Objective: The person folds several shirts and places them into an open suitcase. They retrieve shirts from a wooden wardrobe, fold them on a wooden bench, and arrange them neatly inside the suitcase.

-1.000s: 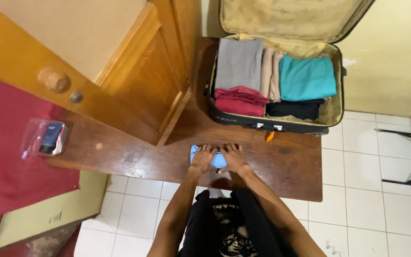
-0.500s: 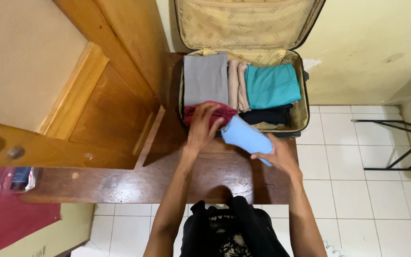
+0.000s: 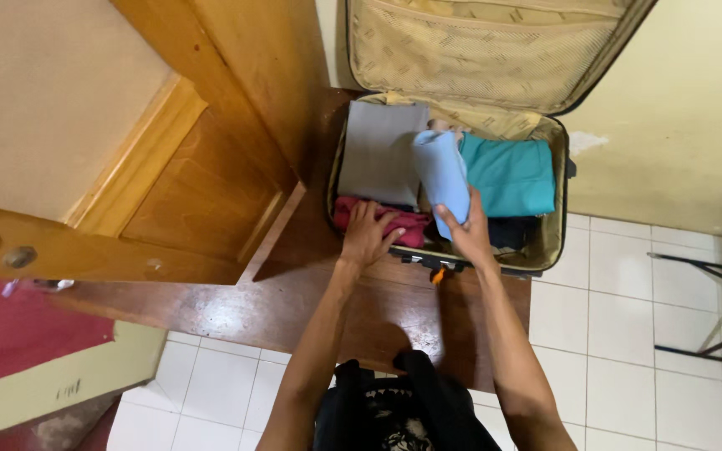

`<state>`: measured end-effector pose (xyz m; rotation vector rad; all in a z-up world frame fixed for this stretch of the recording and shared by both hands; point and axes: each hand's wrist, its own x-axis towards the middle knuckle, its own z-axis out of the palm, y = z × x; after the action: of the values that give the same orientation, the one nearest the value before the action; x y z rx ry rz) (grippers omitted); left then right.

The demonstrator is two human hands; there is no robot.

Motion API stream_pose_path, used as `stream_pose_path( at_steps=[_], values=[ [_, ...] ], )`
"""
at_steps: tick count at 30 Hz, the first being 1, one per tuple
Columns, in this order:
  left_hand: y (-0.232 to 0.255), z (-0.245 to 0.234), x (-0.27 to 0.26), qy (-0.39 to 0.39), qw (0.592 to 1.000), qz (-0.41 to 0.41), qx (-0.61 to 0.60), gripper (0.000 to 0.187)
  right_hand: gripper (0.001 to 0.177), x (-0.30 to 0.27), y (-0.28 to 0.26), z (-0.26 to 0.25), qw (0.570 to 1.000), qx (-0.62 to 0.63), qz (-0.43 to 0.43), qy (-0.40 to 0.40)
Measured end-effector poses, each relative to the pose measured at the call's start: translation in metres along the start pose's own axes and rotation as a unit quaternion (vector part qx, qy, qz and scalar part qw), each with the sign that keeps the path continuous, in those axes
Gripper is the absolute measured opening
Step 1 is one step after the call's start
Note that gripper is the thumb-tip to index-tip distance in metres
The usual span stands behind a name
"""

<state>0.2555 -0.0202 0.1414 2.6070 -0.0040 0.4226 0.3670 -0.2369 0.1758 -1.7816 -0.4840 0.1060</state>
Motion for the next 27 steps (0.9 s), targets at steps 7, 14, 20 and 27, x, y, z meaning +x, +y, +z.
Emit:
stream_pose_path(
  at_steps=[7,14,20,27],
  values=[
    [-0.001,0.004,-0.01,0.026,1.0,-0.002,-0.014,0.04,0.057,0.047,-0.022,0.056,0.945,-0.202,-0.078,-0.244],
    [-0.021,0.018,-0.017,0.04,0.997,-0.038,-0.062,0.018,0.06,0.055,-0.027,0.066,0.901,-0.331,-0.045,-0.277],
    [-0.032,-0.039,-0.001,0.067,0.997,0.003,0.034,0.073,0.066,0.034,-0.016,0.075,0.902,-0.361,-0.047,-0.231],
    [-0.023,-0.082,0.056,-0.103,0.986,0.03,0.13,0.116,0.063,0.027,-0.04,0.056,0.905,-0.328,-0.138,-0.234]
  ],
)
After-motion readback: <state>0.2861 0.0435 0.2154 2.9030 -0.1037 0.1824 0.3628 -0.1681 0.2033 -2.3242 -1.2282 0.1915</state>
